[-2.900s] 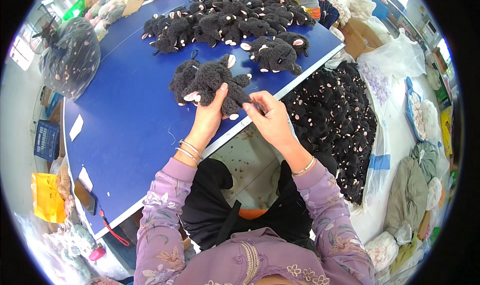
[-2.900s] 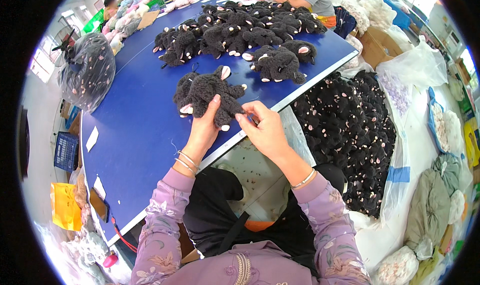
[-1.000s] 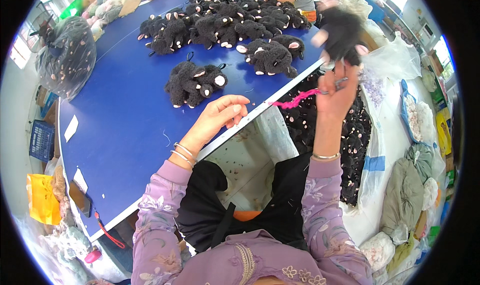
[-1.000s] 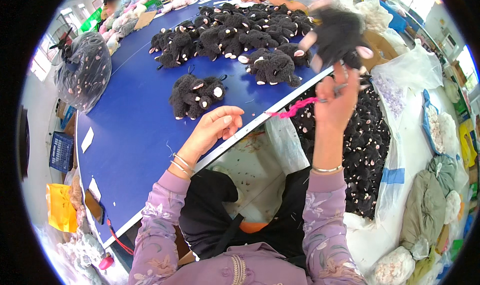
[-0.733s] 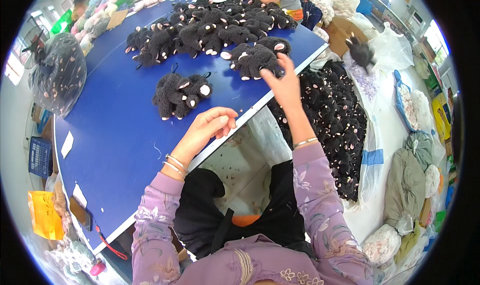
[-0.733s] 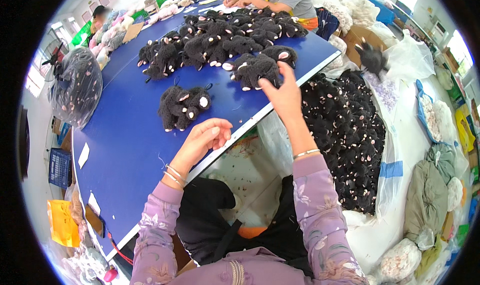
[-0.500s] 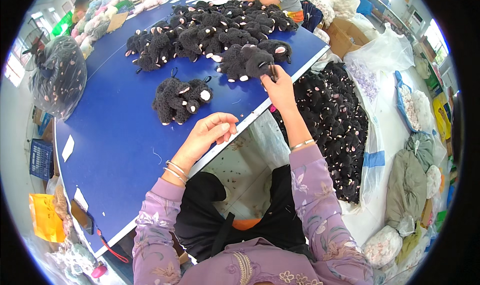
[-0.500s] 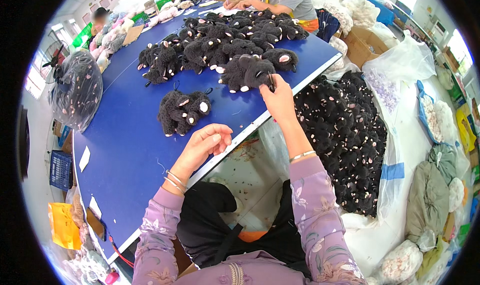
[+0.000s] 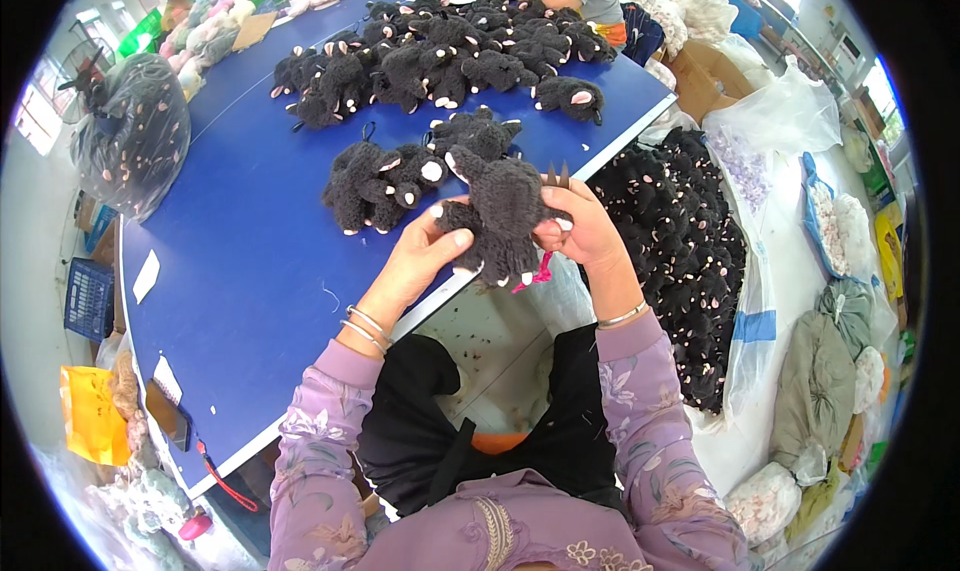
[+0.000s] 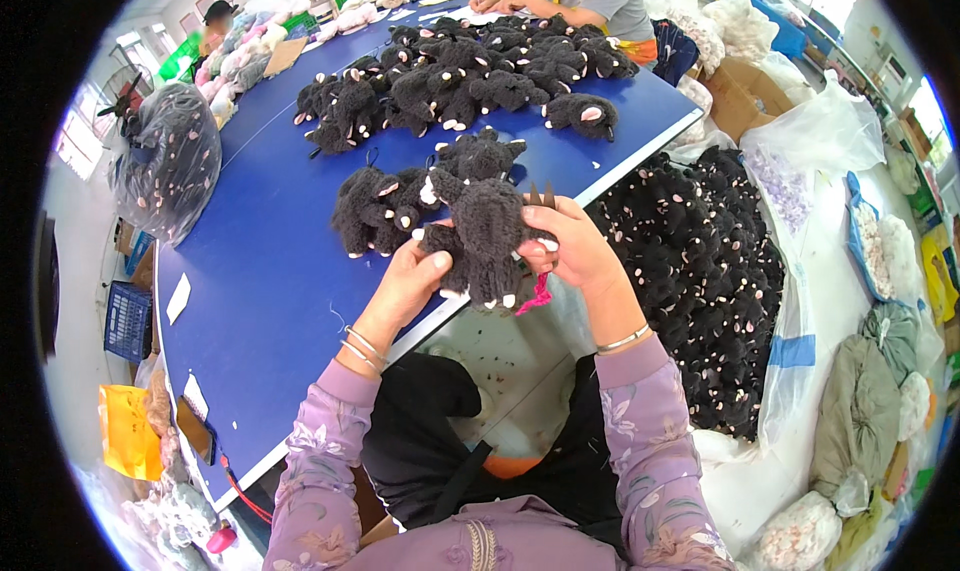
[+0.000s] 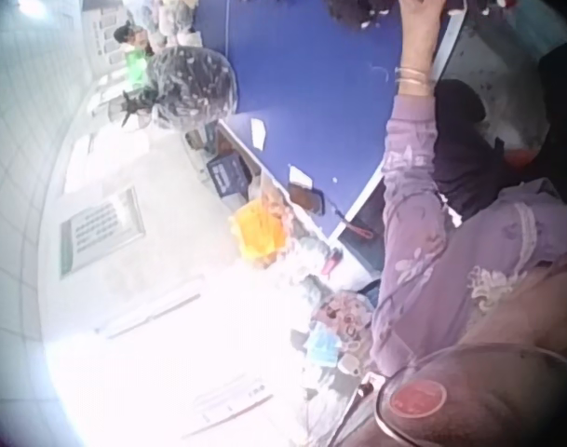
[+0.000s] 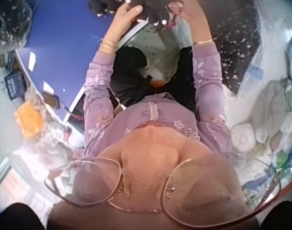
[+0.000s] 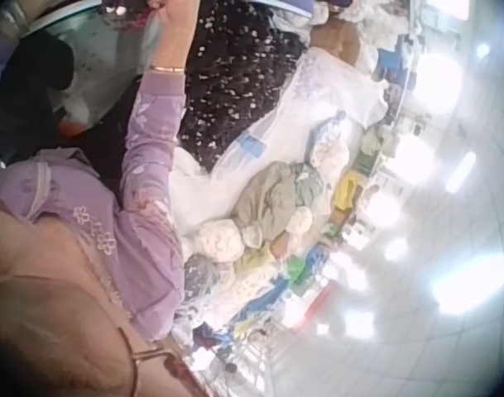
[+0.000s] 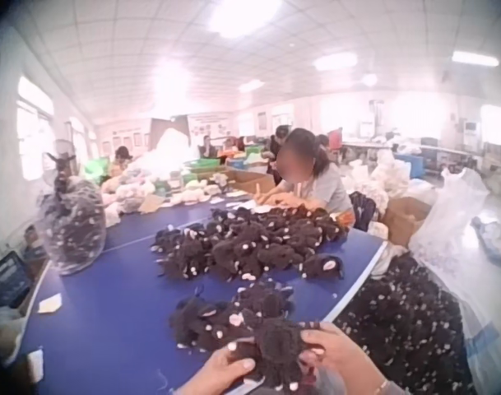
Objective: The person trims loose threads and excess fabric from small black stuffed animals using small scissors. They handle each toy one at a time, rotate it to access different areas, and place the finished items on the table.
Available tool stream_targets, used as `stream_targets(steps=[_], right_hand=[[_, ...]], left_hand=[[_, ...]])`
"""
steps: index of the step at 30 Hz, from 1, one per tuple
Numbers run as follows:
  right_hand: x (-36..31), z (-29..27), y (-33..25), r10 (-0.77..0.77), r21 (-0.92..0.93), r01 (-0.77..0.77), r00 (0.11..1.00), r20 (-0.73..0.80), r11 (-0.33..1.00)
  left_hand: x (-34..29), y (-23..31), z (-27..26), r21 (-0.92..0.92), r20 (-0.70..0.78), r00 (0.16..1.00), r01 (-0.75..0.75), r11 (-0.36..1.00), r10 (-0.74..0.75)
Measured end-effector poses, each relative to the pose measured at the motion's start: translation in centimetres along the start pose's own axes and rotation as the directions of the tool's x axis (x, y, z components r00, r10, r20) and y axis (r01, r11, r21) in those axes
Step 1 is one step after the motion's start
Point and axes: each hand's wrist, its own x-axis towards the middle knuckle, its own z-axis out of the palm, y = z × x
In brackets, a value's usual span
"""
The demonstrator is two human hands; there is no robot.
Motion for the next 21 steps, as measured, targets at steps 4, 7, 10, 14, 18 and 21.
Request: stream_targets(steps=[4, 7, 10, 14, 18, 21], right_hand=[[0.7, 1.8, 0.3, -0.043, -0.198, -0.027, 0.939, -0.342, 0.980], [0.6, 2.4, 0.1, -0.099, -0.299, 0.023, 0.965, -0.242, 0.954], [0.8, 2.7, 1.0, -0.167, -0.460, 0.033, 0.953, -0.253, 0.887], [1.9, 1.4, 2.4, -0.213, -0.437, 0.036, 0.908, -0.362, 0.899], [2.1, 2.0, 2.3, -0.232, -0.389, 0.066, 0.887, -0.399, 0.919], [1.7, 3.1, 1.4, -0.216, -0.344, 0.073, 0.891, -0.399, 0.936]], left_hand=[[-0.2, 0.8, -0.7, 0.241, 0.126, 0.972, 0.164, 0.956, -0.198], [-0.4, 0.7, 0.5, 0.149, 0.039, 0.989, 0.136, 0.980, -0.143], [-0.4, 0.1, 0.7, 0.216, -0.056, 0.996, 0.080, 0.973, -0.069], [-0.5, -0.1, 0.3, 0.291, -0.042, 0.997, 0.068, 0.954, -0.058], [-0.5, 0.0, 1.0, 0.145, -0.141, 0.990, 0.030, 0.989, -0.009], [-0.2, 0.0, 0.4, 0.055, -0.199, 0.978, -0.050, 0.997, 0.060]])
